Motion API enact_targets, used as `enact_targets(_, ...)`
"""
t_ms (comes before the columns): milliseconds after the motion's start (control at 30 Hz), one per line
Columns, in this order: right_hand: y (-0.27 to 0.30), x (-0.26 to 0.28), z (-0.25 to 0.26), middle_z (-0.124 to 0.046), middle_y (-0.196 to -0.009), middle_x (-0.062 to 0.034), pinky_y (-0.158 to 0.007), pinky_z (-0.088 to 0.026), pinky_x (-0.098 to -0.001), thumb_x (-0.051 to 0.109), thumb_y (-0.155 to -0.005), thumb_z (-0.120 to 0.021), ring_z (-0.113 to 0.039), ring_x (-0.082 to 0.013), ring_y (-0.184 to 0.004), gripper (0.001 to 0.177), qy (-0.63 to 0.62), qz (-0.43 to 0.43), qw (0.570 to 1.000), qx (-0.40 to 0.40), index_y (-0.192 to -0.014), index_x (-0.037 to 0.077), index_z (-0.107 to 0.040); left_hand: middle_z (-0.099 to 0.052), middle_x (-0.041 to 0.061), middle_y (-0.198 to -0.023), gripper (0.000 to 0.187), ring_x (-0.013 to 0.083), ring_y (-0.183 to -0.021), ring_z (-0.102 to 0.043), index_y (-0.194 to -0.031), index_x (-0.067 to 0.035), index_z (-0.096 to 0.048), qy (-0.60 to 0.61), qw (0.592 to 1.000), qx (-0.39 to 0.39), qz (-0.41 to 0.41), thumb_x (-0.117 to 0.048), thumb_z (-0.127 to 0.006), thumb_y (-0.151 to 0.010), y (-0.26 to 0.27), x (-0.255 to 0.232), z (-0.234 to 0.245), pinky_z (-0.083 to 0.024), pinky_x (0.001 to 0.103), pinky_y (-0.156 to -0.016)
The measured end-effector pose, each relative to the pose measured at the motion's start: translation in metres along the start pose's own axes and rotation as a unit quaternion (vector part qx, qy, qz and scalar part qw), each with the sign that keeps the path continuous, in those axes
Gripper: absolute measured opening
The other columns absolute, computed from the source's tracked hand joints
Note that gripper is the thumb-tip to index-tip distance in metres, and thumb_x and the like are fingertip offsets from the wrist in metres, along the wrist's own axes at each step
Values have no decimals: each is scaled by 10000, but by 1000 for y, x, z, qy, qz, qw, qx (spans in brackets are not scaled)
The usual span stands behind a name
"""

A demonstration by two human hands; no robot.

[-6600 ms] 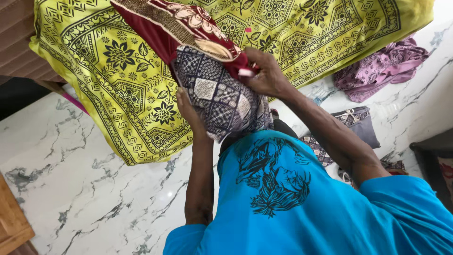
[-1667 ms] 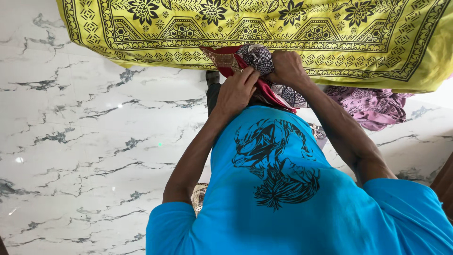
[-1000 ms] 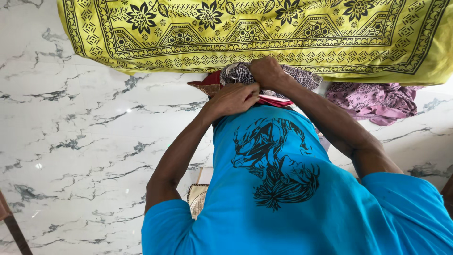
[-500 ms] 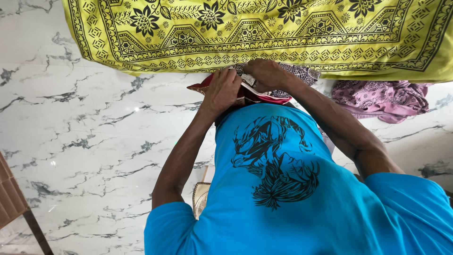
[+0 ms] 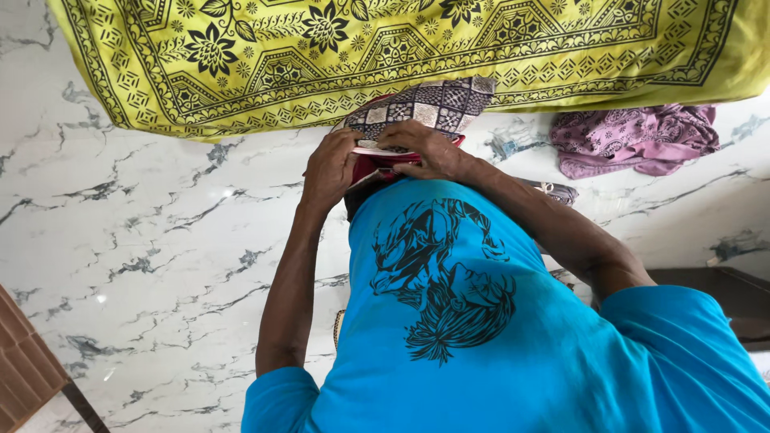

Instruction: The person puts red and patterned pillowcases onto square pillows by hand and arranges them on a bed.

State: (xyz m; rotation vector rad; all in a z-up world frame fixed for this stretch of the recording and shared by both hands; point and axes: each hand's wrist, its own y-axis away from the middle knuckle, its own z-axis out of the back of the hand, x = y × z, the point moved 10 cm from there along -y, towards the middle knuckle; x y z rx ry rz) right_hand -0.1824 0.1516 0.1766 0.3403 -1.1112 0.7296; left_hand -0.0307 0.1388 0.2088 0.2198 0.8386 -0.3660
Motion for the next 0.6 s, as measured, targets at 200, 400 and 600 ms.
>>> enact_targets(200,-6,5,-4,-576,-1387,-192,-1154,-457,-463,110,-898,-751,-545,-359,-1330,553,-66,-16,998,10,-1413,38,-561,-712,166,-1209,182,352,-1136,-669,-1153,-10,-664,20,999,6,47,-21,-595,-985,6,12,12,-531,414,-961)
enact_targets(400,-3,-20,-21,-613,-1282,-153,-1026,-568,-412,144,-915,-716,-657,-302,-1161,552,-184,-130,973,51,-1428,50,-532,-707,162,-1198,223,352,-1117,-677,-1188,-12,-670,37,997,-10,69,-19,-594,-979,12,24,19,-531,402,-948)
enact_targets(600,11,-44,-36,-710,-1077,-154,-898,-548,-487,210,-845,-745,-646,-332,-1031,516,-14,-181,974,138,-1326,62,-630,-702,168,-1165,202,345,-1087,-685,-1195,-11,-666,46,993,1,106,-38,-594,-1009,21,36,21,-536,393,-929)
